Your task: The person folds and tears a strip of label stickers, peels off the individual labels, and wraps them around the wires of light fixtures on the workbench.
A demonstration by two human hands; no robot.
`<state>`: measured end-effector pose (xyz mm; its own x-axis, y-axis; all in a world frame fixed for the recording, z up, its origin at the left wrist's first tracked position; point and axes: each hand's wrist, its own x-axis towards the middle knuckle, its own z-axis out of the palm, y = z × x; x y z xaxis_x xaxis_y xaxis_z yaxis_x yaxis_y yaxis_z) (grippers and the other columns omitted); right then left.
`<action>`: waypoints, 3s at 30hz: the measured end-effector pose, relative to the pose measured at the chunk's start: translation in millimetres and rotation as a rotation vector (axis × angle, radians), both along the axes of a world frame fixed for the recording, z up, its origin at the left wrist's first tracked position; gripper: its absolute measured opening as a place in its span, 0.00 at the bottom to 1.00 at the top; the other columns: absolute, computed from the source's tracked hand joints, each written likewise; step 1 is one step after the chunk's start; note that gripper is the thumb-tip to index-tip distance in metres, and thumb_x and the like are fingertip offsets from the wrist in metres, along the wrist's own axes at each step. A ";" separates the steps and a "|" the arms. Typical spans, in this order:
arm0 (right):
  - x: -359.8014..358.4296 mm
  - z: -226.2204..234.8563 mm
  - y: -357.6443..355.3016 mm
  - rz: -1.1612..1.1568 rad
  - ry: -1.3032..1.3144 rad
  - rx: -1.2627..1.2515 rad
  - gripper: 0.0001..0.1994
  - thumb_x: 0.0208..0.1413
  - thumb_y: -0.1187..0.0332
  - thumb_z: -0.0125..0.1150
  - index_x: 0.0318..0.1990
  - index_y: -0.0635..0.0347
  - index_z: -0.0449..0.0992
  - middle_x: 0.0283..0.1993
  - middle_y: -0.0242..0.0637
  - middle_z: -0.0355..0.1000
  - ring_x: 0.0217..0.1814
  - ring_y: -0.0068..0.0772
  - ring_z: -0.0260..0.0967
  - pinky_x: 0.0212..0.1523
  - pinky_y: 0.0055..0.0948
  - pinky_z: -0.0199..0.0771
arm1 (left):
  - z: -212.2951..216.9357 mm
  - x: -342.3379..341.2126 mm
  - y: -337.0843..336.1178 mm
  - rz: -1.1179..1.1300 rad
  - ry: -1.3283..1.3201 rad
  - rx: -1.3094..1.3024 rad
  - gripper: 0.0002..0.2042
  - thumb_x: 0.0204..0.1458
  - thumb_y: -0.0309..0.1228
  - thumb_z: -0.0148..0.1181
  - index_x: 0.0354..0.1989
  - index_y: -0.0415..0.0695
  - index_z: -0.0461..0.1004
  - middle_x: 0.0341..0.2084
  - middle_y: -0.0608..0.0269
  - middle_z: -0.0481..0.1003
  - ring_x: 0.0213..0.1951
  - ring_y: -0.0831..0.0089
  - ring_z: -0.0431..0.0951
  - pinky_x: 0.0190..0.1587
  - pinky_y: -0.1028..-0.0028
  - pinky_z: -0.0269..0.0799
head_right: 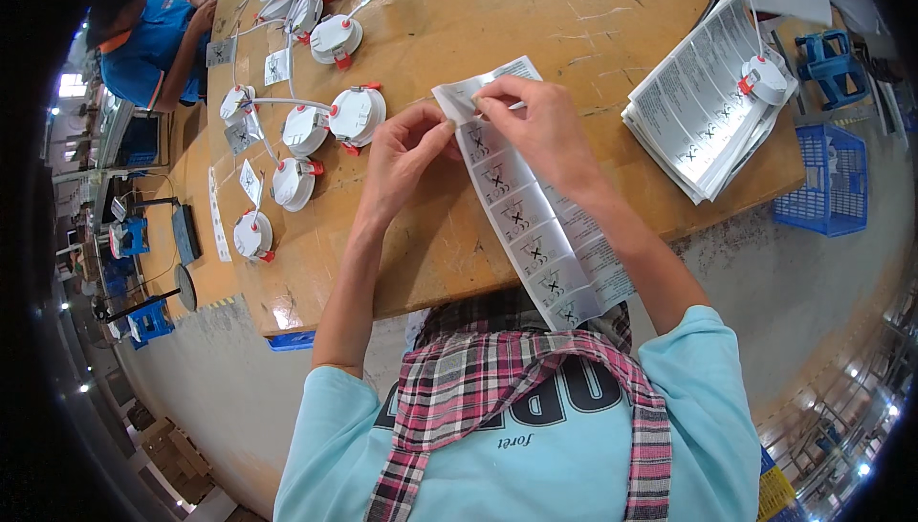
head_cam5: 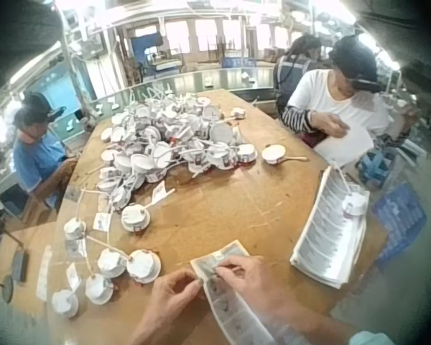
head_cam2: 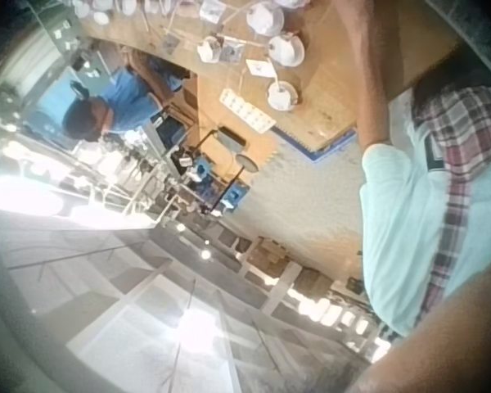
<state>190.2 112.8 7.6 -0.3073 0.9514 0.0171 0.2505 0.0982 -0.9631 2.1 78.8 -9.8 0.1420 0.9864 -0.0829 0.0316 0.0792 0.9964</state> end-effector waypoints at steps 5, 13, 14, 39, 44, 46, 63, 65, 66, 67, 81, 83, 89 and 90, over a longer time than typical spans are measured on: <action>22.2 -2.4 14.5 -0.076 0.398 -0.360 0.10 0.61 0.71 0.54 0.44 0.70 0.74 0.36 0.38 0.75 0.37 0.25 0.74 0.43 0.22 0.77 | 12.9 -7.1 -2.0 0.037 0.212 -0.144 0.07 0.53 0.28 0.54 0.30 0.36 0.74 0.22 0.66 0.77 0.26 0.81 0.74 0.33 0.80 0.70; 86.8 13.0 14.3 -0.343 0.887 -0.177 0.09 0.60 0.69 0.56 0.41 0.68 0.74 0.36 0.39 0.74 0.36 0.26 0.72 0.39 0.23 0.76 | 20.7 2.8 -13.1 0.123 0.735 -0.063 0.09 0.45 0.32 0.55 0.24 0.37 0.74 0.19 0.52 0.76 0.23 0.59 0.77 0.30 0.63 0.71; 99.7 16.8 18.1 -0.395 0.942 -0.084 0.09 0.60 0.69 0.56 0.41 0.68 0.74 0.37 0.39 0.74 0.36 0.25 0.71 0.39 0.23 0.74 | 20.7 3.5 -13.5 0.111 0.802 -0.045 0.09 0.44 0.32 0.56 0.24 0.37 0.74 0.18 0.52 0.76 0.23 0.58 0.77 0.29 0.62 0.70; 1.7 44.9 -53.5 -0.160 -0.155 0.661 0.17 0.47 0.70 0.66 0.46 0.59 0.73 0.47 0.41 0.69 0.47 0.39 0.62 0.48 0.34 0.63 | 35.5 53.0 -36.5 0.365 -0.059 0.175 0.07 0.51 0.24 0.61 0.36 0.36 0.72 0.30 0.65 0.75 0.34 0.77 0.73 0.38 0.75 0.68; 2.1 28.6 -45.4 -0.104 0.098 0.259 0.15 0.51 0.68 0.65 0.45 0.62 0.74 0.45 0.38 0.71 0.48 0.32 0.65 0.49 0.31 0.64 | 38.4 48.0 -39.2 0.400 -0.553 -0.034 0.08 0.55 0.28 0.60 0.39 0.38 0.74 0.32 0.67 0.77 0.36 0.80 0.74 0.45 0.75 0.68; 5.1 28.8 -43.0 0.034 0.187 -0.116 0.11 0.52 0.68 0.65 0.40 0.65 0.76 0.37 0.33 0.74 0.41 0.23 0.69 0.43 0.25 0.68 | 34.4 45.3 -39.1 0.368 -0.551 -0.019 0.10 0.55 0.29 0.61 0.42 0.38 0.72 0.36 0.65 0.76 0.38 0.79 0.74 0.45 0.75 0.68; 25.9 44.3 -23.5 0.057 0.128 -0.184 0.09 0.53 0.69 0.64 0.37 0.66 0.77 0.31 0.30 0.74 0.34 0.17 0.68 0.36 0.18 0.67 | 3.2 -54.6 -21.2 0.057 1.084 0.650 0.19 0.43 0.22 0.62 0.48 0.42 0.72 0.50 0.60 0.71 0.59 0.60 0.64 0.63 0.59 0.52; 32.4 39.9 -20.1 0.075 0.118 -0.184 0.09 0.53 0.69 0.64 0.38 0.66 0.77 0.32 0.31 0.75 0.34 0.17 0.69 0.37 0.17 0.67 | 4.3 -62.8 -33.4 -0.039 1.065 0.701 0.18 0.42 0.20 0.60 0.45 0.43 0.72 0.48 0.61 0.72 0.57 0.61 0.66 0.63 0.59 0.54; 32.9 40.1 -18.3 0.081 0.114 -0.186 0.09 0.53 0.69 0.64 0.38 0.66 0.77 0.32 0.31 0.75 0.34 0.17 0.69 0.37 0.17 0.67 | 4.8 -67.4 -41.2 -0.140 1.042 0.755 0.17 0.41 0.18 0.59 0.43 0.44 0.73 0.45 0.63 0.73 0.56 0.62 0.68 0.62 0.58 0.56; 32.5 41.5 -18.1 0.098 0.108 -0.195 0.09 0.53 0.69 0.64 0.38 0.66 0.77 0.32 0.31 0.74 0.34 0.17 0.69 0.37 0.17 0.67 | 8.0 -71.2 -50.9 -0.137 1.041 0.748 0.17 0.41 0.18 0.59 0.43 0.44 0.73 0.45 0.63 0.73 0.56 0.62 0.68 0.62 0.58 0.56; 13.9 43.8 -11.2 0.599 0.716 -0.248 0.08 0.55 0.70 0.61 0.40 0.63 0.77 0.33 0.28 0.72 0.34 0.16 0.69 0.35 0.17 0.69 | 3.5 -70.9 -75.2 0.229 0.742 0.431 0.24 0.47 0.33 0.66 0.52 0.37 0.69 0.52 0.51 0.66 0.54 0.54 0.66 0.56 0.62 0.63; 8.8 44.6 -8.6 0.255 0.417 -0.210 0.11 0.55 0.70 0.61 0.45 0.63 0.75 0.31 0.29 0.72 0.35 0.18 0.69 0.35 0.19 0.69 | -0.9 -69.8 -77.0 0.193 0.726 0.368 0.24 0.47 0.33 0.67 0.52 0.38 0.69 0.51 0.51 0.66 0.54 0.54 0.66 0.55 0.62 0.64; -12.3 47.4 7.2 -0.077 -0.093 0.117 0.19 0.55 0.73 0.57 0.55 0.63 0.68 0.28 0.33 0.71 0.34 0.25 0.71 0.38 0.24 0.70 | -8.4 -58.0 -90.0 0.359 0.715 0.457 0.25 0.43 0.34 0.69 0.50 0.40 0.70 0.45 0.53 0.67 0.48 0.57 0.66 0.53 0.61 0.63; -18.5 49.0 4.9 -0.075 -0.098 0.118 0.19 0.55 0.73 0.57 0.55 0.63 0.68 0.28 0.33 0.71 0.34 0.25 0.71 0.38 0.24 0.70 | -7.7 -58.0 -91.0 0.366 0.687 0.433 0.24 0.44 0.33 0.69 0.51 0.41 0.70 0.46 0.53 0.67 0.49 0.57 0.67 0.51 0.63 0.65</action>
<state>171.7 117.7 56.7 -0.2415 0.9649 0.1036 0.3532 0.1868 -0.9167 -55.9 -12.3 -17.6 -0.1323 0.9247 0.3571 0.6798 -0.1775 0.7116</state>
